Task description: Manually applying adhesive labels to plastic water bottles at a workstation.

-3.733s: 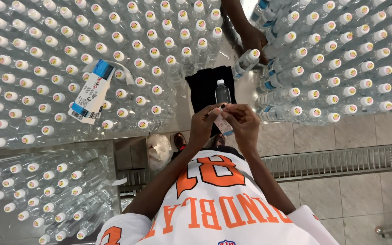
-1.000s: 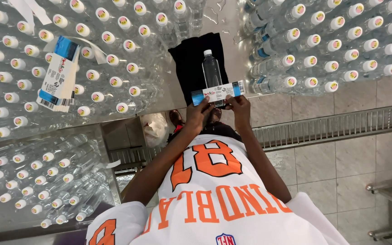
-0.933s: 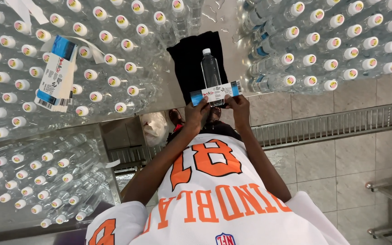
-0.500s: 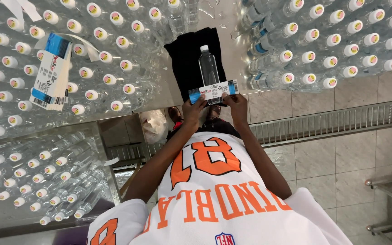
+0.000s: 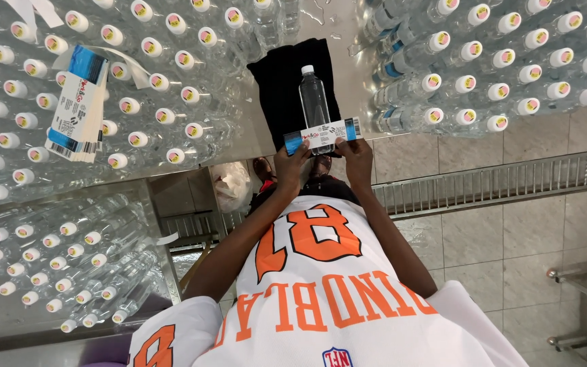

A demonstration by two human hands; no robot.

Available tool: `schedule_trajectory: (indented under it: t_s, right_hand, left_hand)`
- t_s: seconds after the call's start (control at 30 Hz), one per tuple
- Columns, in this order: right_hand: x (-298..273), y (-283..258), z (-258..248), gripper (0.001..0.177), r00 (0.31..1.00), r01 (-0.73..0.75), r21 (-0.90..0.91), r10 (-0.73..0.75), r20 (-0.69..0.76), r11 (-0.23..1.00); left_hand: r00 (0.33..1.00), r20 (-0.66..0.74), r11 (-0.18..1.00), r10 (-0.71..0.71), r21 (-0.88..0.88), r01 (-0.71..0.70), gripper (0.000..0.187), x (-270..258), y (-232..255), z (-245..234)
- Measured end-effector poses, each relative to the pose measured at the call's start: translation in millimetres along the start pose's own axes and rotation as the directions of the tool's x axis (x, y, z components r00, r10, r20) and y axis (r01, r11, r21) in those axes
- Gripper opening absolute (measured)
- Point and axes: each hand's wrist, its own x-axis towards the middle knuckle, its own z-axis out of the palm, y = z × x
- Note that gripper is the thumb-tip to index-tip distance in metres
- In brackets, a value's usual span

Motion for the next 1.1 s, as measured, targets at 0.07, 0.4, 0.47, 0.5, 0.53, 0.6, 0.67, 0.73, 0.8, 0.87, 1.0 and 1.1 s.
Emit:
schedule_trajectory:
  t_s: [0.07,0.4,0.47,0.5,0.53,0.6,0.67,0.73,0.8,0.87,1.0,1.1]
  right_hand:
    - [-2,-3,0,0.032,1.000,0.001,-0.023,-0.001,-0.003,1.000]
    - [2,6,2,0.032,1.000,0.019,-0.023,-0.019,0.004,1.000]
    - [3,9,1,0.032,1.000,0.011,-0.032,-0.011,-0.004,0.999]
    - [4,11,1,0.032,1.000,0.002,-0.041,-0.003,-0.014,0.999]
    - [4,10,2,0.032,1.000,0.002,-0.041,-0.003,-0.014,0.999]
    - [4,9,3,0.031,1.000,0.000,-0.047,-0.002,-0.023,0.999]
    - [2,3,5,0.029,0.999,0.001,-0.075,-0.003,-0.032,0.997]
    - [3,8,5,0.027,0.999,0.001,-0.102,-0.005,-0.041,0.995]
    - [9,22,5,0.028,0.999,0.005,-0.111,-0.010,-0.044,0.994]
    - [12,31,3,0.032,0.999,-0.041,-0.090,0.038,-0.035,0.995]
    - [-1,8,6,0.095,0.992,-0.115,-0.169,0.121,0.028,0.979]
    - [-15,-28,19,0.118,0.990,-0.127,-0.220,0.137,0.031,0.967]
  left_hand:
    - [1.000,0.000,1.000,-0.007,-0.008,0.007,0.033,3,-4,-3]
    - [0.999,0.011,0.998,-0.042,-0.044,0.043,0.032,10,-10,-8]
    - [0.999,0.003,0.999,-0.034,-0.039,0.034,0.032,8,-7,-6]
    - [1.000,-0.003,0.999,-0.027,-0.032,0.027,0.031,7,-5,-5]
    - [1.000,-0.003,0.999,-0.027,-0.032,0.027,0.031,6,-4,-4]
    - [1.000,-0.008,1.000,-0.010,-0.020,0.010,0.031,4,-1,-2]
    - [1.000,-0.022,1.000,-0.001,0.028,0.002,0.030,9,-7,-2]
    - [0.999,-0.035,0.997,0.009,0.076,-0.006,0.029,13,-12,-2]
    - [0.998,-0.054,0.981,0.038,0.192,-0.027,0.026,18,-17,1]
    - [0.998,-0.040,0.975,0.050,0.217,-0.040,0.026,11,-10,8]
    - [0.999,-0.041,0.977,0.021,0.214,-0.012,0.027,0,4,19]
    - [0.998,-0.052,0.992,-0.026,0.125,0.033,0.032,2,3,21]
